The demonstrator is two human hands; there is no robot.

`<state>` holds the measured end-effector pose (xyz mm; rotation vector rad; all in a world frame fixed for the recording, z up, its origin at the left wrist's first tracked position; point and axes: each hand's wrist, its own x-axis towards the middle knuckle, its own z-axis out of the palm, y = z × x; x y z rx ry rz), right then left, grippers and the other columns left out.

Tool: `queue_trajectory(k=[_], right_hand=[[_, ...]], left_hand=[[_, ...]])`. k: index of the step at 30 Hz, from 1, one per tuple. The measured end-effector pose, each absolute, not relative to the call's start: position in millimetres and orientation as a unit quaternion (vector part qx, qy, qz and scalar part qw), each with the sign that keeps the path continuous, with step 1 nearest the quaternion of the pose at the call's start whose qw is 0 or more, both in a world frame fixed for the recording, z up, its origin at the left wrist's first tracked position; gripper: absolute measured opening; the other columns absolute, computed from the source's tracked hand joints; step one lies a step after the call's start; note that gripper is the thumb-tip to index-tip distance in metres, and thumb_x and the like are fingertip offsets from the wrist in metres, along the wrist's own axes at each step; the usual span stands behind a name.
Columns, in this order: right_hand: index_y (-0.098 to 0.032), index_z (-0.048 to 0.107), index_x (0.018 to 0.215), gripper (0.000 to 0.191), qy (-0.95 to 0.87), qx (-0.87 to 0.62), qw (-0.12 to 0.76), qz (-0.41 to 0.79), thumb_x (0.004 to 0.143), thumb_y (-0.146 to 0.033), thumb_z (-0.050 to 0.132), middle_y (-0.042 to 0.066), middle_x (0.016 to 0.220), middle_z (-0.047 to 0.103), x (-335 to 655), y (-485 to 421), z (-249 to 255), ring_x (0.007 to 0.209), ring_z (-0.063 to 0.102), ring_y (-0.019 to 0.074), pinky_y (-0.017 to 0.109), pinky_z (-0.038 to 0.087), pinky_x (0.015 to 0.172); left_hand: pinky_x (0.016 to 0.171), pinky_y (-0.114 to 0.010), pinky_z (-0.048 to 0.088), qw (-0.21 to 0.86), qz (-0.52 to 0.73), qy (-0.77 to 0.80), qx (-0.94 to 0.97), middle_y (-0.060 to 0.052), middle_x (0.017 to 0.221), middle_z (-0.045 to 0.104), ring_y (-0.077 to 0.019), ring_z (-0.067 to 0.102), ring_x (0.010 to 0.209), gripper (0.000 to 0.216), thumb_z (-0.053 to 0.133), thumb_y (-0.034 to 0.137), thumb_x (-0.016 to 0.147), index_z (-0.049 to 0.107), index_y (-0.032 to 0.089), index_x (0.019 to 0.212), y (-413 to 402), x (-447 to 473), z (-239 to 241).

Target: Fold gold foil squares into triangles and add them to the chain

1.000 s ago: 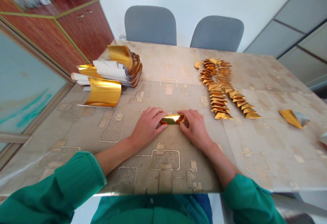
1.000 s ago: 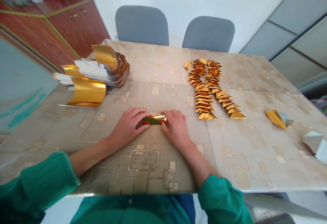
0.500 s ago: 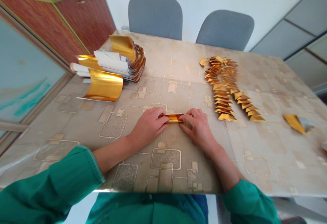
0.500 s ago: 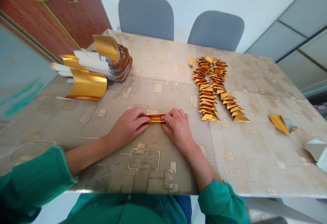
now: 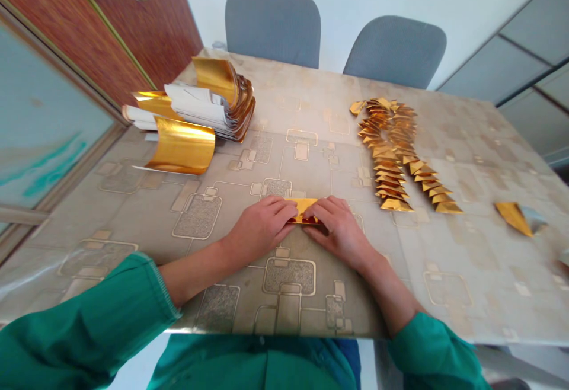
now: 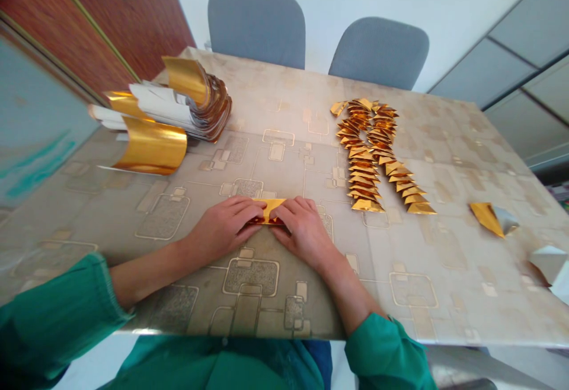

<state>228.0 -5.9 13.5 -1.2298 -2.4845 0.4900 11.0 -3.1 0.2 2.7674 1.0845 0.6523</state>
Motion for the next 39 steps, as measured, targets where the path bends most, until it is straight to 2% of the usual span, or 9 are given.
queue_trajectory(k=[5, 12, 19, 23, 29, 39], right_hand=[[-0.023, 0.065, 0.092, 0.006, -0.871, -0.426, 0.160, 0.185, 0.092, -0.028, 0.062, 0.003, 0.099, 0.066, 232, -5, 17, 0.096, 0.054, 0.0188, 0.032, 0.036, 0.087], [-0.025, 0.071, 0.098, 0.012, -0.866, -0.410, 0.187, 0.219, 0.095, -0.029, 0.060, 0.003, 0.100, 0.068, 241, -3, 16, 0.094, 0.057, 0.0178, 0.034, 0.036, 0.086], [-0.025, 0.072, 0.096, 0.017, -0.846, -0.421, 0.213, 0.248, 0.097, -0.030, 0.056, 0.002, 0.093, 0.069, 242, -1, 11, 0.087, 0.057, 0.0175, 0.034, 0.036, 0.081], [-0.023, 0.071, 0.089, 0.014, -0.825, -0.462, 0.214, 0.246, 0.095, -0.030, 0.060, 0.001, 0.082, 0.067, 237, -2, 10, 0.082, 0.056, 0.0172, 0.033, 0.035, 0.080], [-0.021, 0.064, 0.074, 0.018, -0.802, -0.511, 0.219, 0.216, 0.091, -0.026, 0.064, -0.002, 0.071, 0.064, 229, -3, 3, 0.072, 0.052, 0.0145, 0.032, 0.031, 0.077], [-0.021, 0.061, 0.070, 0.015, -0.804, -0.530, 0.229, 0.142, 0.083, -0.018, 0.067, -0.004, 0.068, 0.063, 222, -7, 4, 0.071, 0.051, 0.0150, 0.032, 0.027, 0.077]], left_hand=[[0.092, -0.038, 0.051, 0.076, 0.207, 0.360, 0.907, -0.007, 0.114, 0.067, -0.0224, 0.059, 0.104, 0.009, 0.059, 0.022, 0.094, 0.065, 0.016, 0.097, -5, 9, 1], [0.080, -0.037, 0.046, 0.126, 0.192, 0.412, 0.882, -0.005, 0.095, 0.064, -0.0220, 0.056, 0.091, 0.012, 0.063, 0.029, 0.092, 0.067, 0.017, 0.090, -6, 3, 7], [0.083, -0.038, 0.041, 0.147, 0.217, 0.442, 0.858, -0.004, 0.093, 0.064, -0.0216, 0.055, 0.090, 0.011, 0.064, 0.029, 0.092, 0.068, 0.019, 0.091, -6, 1, 7], [0.084, -0.038, 0.041, 0.153, 0.212, 0.455, 0.851, -0.003, 0.091, 0.064, -0.0215, 0.056, 0.090, 0.009, 0.066, 0.027, 0.090, 0.067, 0.018, 0.086, -6, 2, 8], [0.082, -0.038, 0.040, 0.145, 0.200, 0.480, 0.842, -0.003, 0.090, 0.062, -0.0219, 0.055, 0.089, 0.011, 0.070, 0.027, 0.086, 0.066, 0.019, 0.082, -4, 3, 7], [0.082, -0.038, 0.038, 0.142, 0.191, 0.501, 0.832, -0.002, 0.088, 0.060, -0.0222, 0.053, 0.089, 0.017, 0.072, 0.031, 0.085, 0.062, 0.019, 0.080, -1, 2, 8]])
